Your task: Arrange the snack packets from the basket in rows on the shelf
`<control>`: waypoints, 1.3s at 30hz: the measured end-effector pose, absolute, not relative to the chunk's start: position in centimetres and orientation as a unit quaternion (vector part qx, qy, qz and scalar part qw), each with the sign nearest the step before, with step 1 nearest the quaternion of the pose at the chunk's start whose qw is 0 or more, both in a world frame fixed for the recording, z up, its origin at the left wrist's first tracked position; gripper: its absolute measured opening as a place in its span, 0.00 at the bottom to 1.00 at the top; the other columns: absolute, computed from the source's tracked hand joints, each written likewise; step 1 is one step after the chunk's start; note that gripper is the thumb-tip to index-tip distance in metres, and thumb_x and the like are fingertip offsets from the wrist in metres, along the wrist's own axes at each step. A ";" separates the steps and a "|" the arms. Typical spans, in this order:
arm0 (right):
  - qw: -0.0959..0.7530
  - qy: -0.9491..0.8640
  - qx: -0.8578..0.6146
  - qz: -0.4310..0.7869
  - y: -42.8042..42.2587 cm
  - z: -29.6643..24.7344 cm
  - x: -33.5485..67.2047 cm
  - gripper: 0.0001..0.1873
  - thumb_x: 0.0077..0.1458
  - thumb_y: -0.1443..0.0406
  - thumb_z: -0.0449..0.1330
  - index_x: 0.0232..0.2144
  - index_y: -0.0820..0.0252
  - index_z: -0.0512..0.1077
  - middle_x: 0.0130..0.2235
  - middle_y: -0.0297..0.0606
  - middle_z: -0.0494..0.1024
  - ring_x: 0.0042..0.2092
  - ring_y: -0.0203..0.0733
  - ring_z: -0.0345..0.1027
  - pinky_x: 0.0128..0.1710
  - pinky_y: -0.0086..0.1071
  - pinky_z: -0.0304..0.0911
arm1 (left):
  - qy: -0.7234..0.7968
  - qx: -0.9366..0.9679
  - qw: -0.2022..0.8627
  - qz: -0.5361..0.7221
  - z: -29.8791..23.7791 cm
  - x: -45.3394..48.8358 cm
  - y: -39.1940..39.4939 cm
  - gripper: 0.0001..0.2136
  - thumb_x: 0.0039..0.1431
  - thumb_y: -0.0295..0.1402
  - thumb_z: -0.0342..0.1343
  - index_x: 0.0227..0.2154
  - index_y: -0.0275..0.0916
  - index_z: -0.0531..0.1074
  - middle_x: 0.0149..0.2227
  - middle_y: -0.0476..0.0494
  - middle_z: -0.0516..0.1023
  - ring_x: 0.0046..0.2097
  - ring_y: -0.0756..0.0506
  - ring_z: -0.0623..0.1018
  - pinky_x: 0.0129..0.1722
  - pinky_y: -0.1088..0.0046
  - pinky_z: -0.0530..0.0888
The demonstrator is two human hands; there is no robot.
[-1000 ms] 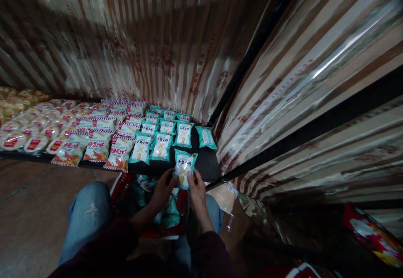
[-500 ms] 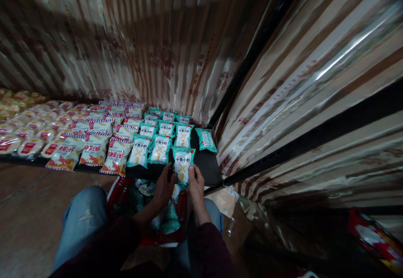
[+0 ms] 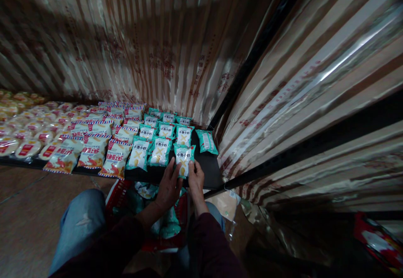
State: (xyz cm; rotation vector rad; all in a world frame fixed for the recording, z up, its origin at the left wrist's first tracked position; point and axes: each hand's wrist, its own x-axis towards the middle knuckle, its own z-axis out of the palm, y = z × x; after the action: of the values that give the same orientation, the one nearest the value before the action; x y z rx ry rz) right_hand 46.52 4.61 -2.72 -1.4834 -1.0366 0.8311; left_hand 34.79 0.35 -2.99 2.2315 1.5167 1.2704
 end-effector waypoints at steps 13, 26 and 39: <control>0.526 -0.467 -0.640 0.309 6.6 -2.8 46.7 0.26 0.53 0.49 0.51 0.44 0.60 0.74 0.39 0.41 0.79 0.39 0.44 0.71 0.39 0.33 0.64 | 0.507 0.754 0.066 0.412 -3.6 35.2 2.2 0.25 0.62 0.27 0.41 0.62 0.36 0.45 0.65 0.30 0.46 0.66 0.39 0.51 0.59 0.55 0.62; 0.481 -0.540 -0.654 0.222 7.4 -3.0 47.0 0.27 0.57 0.51 0.46 0.45 0.64 0.72 0.44 0.49 0.75 0.46 0.47 0.68 0.49 0.39 0.60 | 0.493 0.770 0.040 0.404 -3.7 35.2 3.4 0.26 0.62 0.25 0.41 0.62 0.36 0.45 0.66 0.29 0.45 0.66 0.37 0.48 0.59 0.53 0.63; 0.460 -0.593 -0.645 0.148 8.2 -3.3 47.5 0.29 0.57 0.49 0.46 0.45 0.67 0.70 0.51 0.53 0.69 0.54 0.48 0.60 0.55 0.44 0.54 | 0.493 0.776 0.005 0.393 -4.3 35.5 3.9 0.26 0.60 0.23 0.41 0.61 0.31 0.46 0.66 0.27 0.41 0.67 0.36 0.43 0.60 0.50 0.60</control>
State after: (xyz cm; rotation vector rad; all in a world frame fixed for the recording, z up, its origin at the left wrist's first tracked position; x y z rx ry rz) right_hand 47.52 8.16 -3.35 -1.5865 -1.4588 0.3645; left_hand 35.46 3.93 -4.28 2.4319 1.5432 1.2315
